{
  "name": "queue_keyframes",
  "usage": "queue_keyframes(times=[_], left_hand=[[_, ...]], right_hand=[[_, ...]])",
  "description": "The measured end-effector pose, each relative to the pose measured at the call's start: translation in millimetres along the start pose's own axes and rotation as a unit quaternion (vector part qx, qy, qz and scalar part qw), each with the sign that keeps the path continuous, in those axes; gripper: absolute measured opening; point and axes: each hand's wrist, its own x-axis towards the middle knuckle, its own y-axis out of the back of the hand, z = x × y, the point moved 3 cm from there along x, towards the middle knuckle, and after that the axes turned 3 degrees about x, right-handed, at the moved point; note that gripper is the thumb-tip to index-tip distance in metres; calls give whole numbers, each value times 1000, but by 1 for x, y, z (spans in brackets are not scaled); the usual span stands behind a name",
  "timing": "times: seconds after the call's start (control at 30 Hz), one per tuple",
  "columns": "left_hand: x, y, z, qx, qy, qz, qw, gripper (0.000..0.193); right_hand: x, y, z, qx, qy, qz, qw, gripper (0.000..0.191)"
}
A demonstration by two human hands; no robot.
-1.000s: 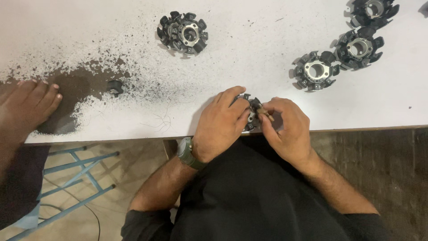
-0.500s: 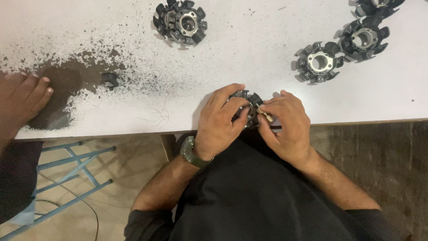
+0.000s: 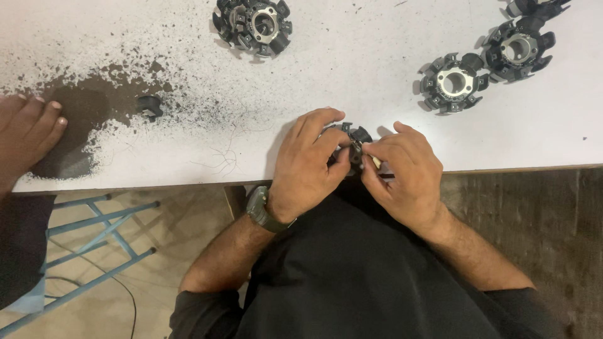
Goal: The person picks up small black plastic pieces and fits them one by one onto metal hub bases on the workbench, pressing each into place and using a small stick-like tool to help seat the parts. Finished assemblies are set aside in a growing row, and the person reaches for new parts and hubs to repeat the process.
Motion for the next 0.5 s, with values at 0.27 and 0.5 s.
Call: queue_keyframes(times=[0.27,0.5], left_hand=[[1,1,2,10,-27,12,999,18],[3,2,1,45,-37,-17,998,13]], right_hand=[[-5,-5,6,1,38,26,999,30],[-2,-2,3,-13,10,-4,1000,27]])
